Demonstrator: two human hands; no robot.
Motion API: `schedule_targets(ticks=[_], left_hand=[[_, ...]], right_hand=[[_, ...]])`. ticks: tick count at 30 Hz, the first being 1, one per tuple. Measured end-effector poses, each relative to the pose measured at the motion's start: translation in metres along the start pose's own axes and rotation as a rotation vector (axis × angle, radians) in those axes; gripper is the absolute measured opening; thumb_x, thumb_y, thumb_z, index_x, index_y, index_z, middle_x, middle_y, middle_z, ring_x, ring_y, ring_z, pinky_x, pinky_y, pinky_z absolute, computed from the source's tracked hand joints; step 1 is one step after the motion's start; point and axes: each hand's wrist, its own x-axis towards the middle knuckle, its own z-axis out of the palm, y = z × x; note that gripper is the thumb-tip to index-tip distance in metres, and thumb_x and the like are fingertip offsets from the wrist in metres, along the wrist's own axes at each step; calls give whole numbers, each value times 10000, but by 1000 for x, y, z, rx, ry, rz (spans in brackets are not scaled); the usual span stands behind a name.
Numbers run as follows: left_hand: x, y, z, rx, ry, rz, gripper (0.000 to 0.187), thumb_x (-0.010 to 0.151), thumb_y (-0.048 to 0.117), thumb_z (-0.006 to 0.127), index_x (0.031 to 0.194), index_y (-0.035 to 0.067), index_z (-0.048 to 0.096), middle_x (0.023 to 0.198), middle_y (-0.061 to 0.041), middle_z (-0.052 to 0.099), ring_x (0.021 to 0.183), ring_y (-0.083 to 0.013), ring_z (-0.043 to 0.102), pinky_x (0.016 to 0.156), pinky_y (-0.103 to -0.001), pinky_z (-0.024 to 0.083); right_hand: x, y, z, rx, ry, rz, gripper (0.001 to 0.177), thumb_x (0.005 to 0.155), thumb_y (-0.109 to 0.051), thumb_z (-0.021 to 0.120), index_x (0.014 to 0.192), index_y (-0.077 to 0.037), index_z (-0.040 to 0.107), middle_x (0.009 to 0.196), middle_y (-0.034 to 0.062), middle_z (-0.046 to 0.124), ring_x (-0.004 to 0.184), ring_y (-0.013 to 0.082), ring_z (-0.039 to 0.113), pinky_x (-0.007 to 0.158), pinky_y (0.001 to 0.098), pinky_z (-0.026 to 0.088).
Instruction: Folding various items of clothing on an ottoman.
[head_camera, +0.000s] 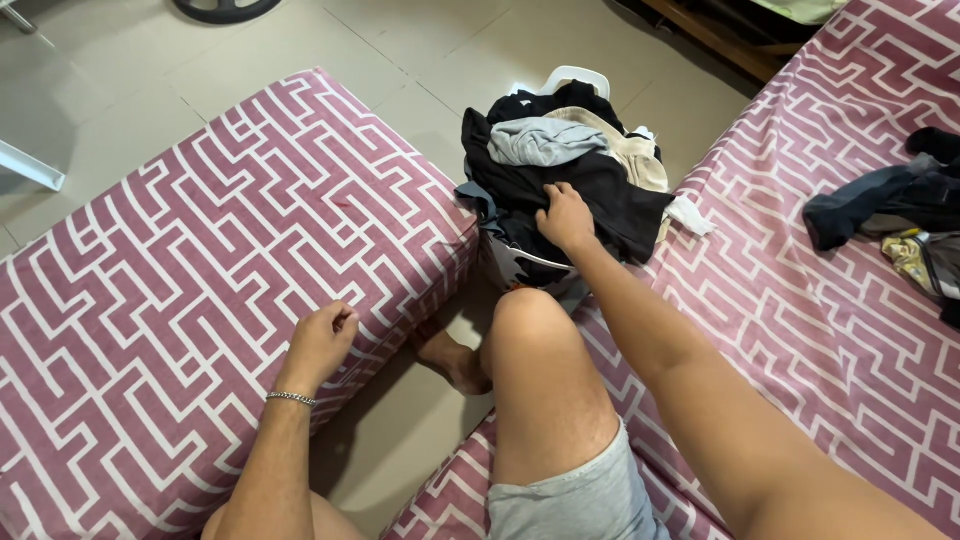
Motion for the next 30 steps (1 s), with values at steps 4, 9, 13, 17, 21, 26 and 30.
schedule_targets(ticks=[4,9,13,17,21,26,30], left_hand=[[-2,-7,-1,-44,70,52,239,954,239,641,997,17,720,836,-129,749,755,-234,700,743,-382,547],[-6,-8,-3,-37,55,-18,246,954,248,642,1006,23,728,831,-117,751,747,-210,703,740,-370,547],[-11,-10,-6,-61,73,-36,244,947,243,644,1016,24,727,825,-119,751,733,-210,700,723,-371,552],[-12,-4,-9,-68,67,-61,245,951,246,645,1038,32,728,806,-123,745,711,-218,683,713,-376,548],[-9,-5,-6,-59,63,-13,240,946,238,646,1020,24,725,792,-96,735,693,-185,676,697,-361,542],[-9,-1,-3,-51,35,-56,236,961,244,636,1016,35,733,763,-90,722,668,-180,649,672,-359,534],[-14,3,-6,-53,-19,-130,235,992,257,614,1010,57,736,751,-72,713,638,-177,612,636,-358,521]], right_hand=[[5,-31,-32,31,-16,74,523,891,-346,681,1328,-61,650,1422,194,579,1297,348,560,1079,454,484],[23,-50,-57,-51,131,-47,374,792,-289,731,1073,-43,723,1399,304,499,1251,456,494,972,482,488],[57,-18,-12,-33,214,-263,391,779,-243,731,1090,-6,717,1401,322,509,1226,479,502,980,489,484],[60,-31,3,207,257,-233,463,851,-227,724,1190,80,654,1346,284,571,1136,411,602,996,449,513],[30,-108,-52,505,182,-85,534,853,-254,722,1253,90,637,1309,235,604,953,316,686,867,381,557],[13,-167,-81,730,197,-180,492,899,-261,729,1254,73,671,1255,182,647,1063,276,688,950,351,545],[-9,-207,-115,861,197,-372,435,951,-201,718,1294,61,667,1304,162,637,1215,281,649,1066,371,507]])
